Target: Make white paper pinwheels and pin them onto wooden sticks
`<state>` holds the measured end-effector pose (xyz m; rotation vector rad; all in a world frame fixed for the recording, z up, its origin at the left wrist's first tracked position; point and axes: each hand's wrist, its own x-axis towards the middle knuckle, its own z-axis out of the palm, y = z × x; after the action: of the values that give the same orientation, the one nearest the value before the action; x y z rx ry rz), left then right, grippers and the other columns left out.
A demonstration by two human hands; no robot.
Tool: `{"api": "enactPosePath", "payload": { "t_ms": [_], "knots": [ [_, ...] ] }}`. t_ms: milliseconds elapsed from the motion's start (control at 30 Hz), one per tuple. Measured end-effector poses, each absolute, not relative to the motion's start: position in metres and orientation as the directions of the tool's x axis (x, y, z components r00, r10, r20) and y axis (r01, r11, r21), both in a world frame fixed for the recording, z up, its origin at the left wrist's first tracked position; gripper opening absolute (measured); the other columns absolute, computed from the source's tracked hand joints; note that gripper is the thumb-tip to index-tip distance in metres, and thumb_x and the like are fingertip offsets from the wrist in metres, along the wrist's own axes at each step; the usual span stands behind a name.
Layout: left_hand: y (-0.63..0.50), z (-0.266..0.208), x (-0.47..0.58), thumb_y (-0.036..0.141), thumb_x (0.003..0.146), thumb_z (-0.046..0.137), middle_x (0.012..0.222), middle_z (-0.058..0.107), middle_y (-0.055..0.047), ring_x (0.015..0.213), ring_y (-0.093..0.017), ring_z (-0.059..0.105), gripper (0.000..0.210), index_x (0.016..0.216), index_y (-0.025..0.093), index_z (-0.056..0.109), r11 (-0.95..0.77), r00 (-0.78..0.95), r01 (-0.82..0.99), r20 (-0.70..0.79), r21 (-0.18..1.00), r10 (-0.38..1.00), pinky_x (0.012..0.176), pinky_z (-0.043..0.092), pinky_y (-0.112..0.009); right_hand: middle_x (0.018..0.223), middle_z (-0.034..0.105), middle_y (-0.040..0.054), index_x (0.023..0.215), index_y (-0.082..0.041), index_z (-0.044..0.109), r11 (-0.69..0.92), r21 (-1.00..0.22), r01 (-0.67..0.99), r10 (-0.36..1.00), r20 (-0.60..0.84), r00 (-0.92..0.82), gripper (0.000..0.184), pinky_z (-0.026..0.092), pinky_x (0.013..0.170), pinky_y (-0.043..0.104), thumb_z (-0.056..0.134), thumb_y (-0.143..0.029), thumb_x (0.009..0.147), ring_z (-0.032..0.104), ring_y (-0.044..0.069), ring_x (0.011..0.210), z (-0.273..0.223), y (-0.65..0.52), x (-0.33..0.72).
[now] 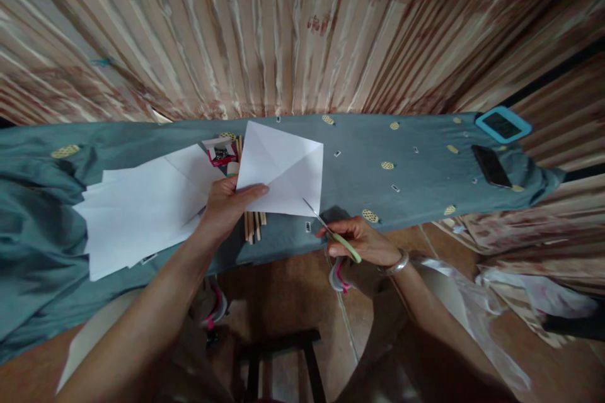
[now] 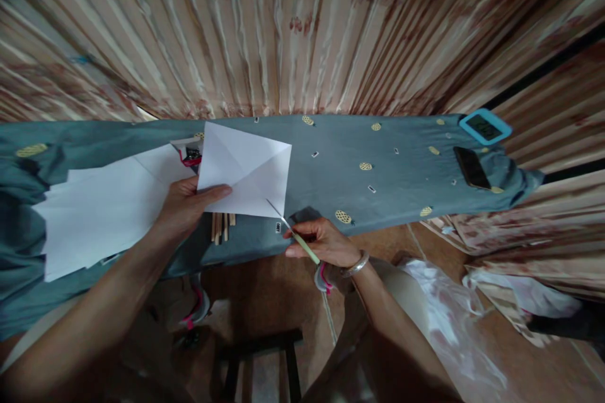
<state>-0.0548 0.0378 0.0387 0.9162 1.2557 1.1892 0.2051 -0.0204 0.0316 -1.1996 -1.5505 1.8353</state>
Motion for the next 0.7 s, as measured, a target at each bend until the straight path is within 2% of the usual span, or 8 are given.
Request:
{"api": "enactPosePath", "payload": {
  "t_ms": [267, 700],
  "knots": [
    [0.0398, 0.0333, -0.0559, 0.028, 0.048, 0.086, 0.074, 0.075, -0.004, 0.064, -0.019, 0.067, 0.033, 0.076, 0.016, 0.074, 0.174, -0.094, -0.157, -0.19, 0.972, 0.977, 0.061, 0.055, -0.03, 0.06, 0.052, -0.0062, 0.093, -0.013, 0.07, -0.299, -0.941, 0.159, 0.785, -0.337, -0.519, 0.043, 0.037, 0.045, 0.017, 0.08, -0.045, 0.066, 0.043, 0.004, 0.051, 0.0292, -0.0194, 0.2044],
    [0.0407, 0.0346, -0.0559, 0.024, 0.046, 0.085, 0.07, 0.073, -0.002, 0.058, -0.017, 0.063, 0.031, 0.074, 0.016, 0.074, 0.187, -0.097, -0.199, -0.209, 0.962, 0.973, 0.058, 0.051, -0.028, 0.056, 0.049, -0.0075, 0.092, -0.013, 0.071, -0.364, -0.92, 0.143, 0.781, -0.386, -0.491, 0.042, 0.033, 0.043, 0.017, 0.084, -0.04, 0.062, 0.039, 0.004, 0.048, 0.0271, -0.0193, 0.2018]
  ]
}}
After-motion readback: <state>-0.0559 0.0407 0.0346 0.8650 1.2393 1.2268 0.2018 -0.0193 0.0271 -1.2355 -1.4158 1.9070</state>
